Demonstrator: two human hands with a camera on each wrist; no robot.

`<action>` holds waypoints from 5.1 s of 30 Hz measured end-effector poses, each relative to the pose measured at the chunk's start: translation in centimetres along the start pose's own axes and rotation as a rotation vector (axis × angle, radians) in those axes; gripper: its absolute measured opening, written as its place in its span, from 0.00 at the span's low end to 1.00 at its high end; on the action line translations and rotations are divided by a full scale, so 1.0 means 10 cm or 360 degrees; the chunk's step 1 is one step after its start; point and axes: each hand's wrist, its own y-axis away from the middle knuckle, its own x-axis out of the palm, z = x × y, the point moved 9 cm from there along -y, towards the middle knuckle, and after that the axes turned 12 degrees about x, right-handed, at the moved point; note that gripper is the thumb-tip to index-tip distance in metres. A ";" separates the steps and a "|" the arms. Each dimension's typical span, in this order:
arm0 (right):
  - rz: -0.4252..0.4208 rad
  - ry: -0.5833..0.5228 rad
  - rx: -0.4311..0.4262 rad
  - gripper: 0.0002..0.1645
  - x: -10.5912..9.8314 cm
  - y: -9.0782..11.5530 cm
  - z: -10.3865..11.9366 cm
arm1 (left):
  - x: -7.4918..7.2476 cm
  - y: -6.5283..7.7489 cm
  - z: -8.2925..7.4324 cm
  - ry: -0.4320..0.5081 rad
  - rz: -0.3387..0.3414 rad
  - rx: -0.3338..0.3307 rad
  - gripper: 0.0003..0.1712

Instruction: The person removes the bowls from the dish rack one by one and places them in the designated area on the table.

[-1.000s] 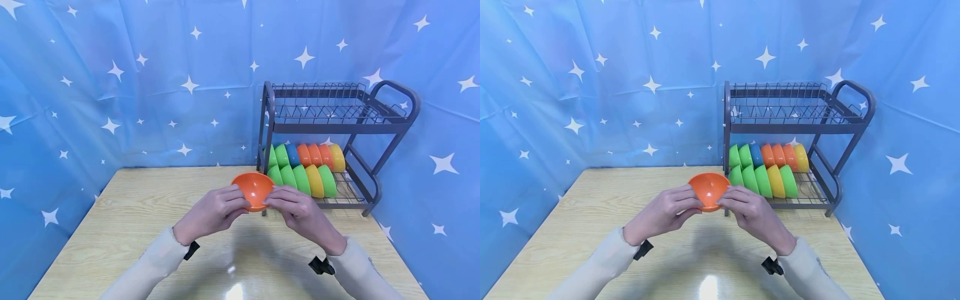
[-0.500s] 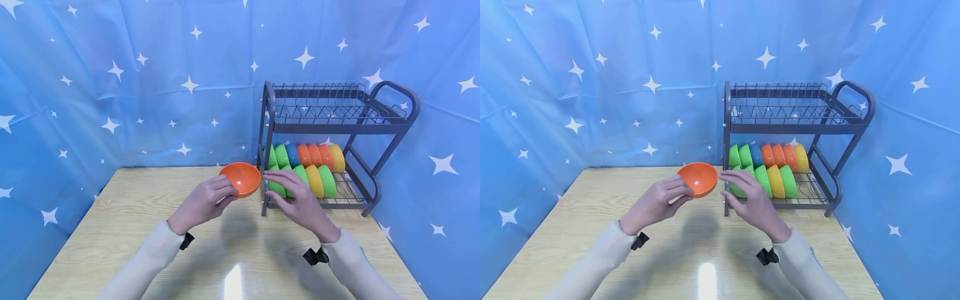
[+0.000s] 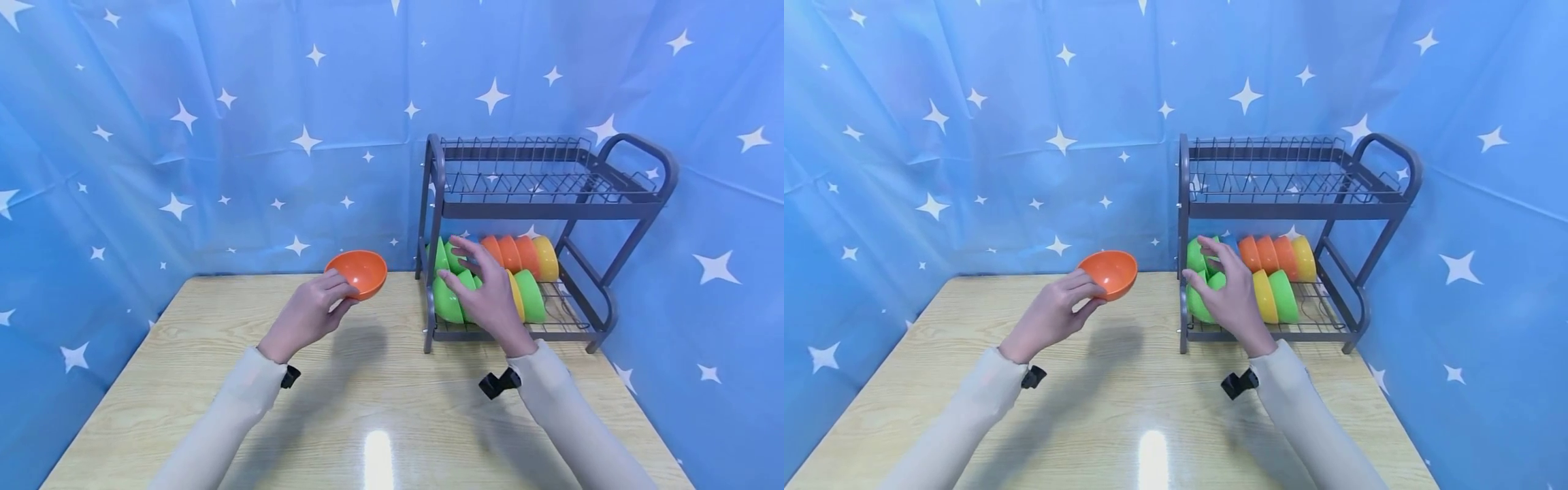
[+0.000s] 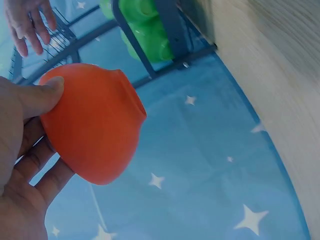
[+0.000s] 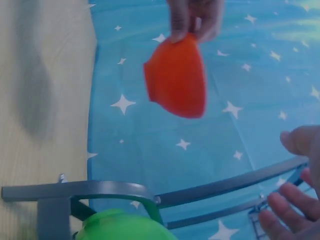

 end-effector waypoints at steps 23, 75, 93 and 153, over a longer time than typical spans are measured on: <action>-0.0030 -0.0077 0.0439 0.26 0.16 -0.59 -0.15 | 0.18 0.61 0.90 0.0007 0.0188 -0.0547 0.08; 0.0121 0.0162 0.0484 0.29 0.18 -0.65 -0.14 | 0.74 1.62 1.89 0.0186 0.0603 -0.1234 0.03; 0.0118 0.0141 0.0469 0.27 0.19 -0.64 -0.13 | 0.68 1.60 1.86 0.0415 0.0387 -0.1353 0.35; 0.0019 0.0662 0.0033 0.34 -0.42 -0.15 -0.27 | 0.67 -0.62 0.66 0.0974 -0.0195 -0.0865 0.42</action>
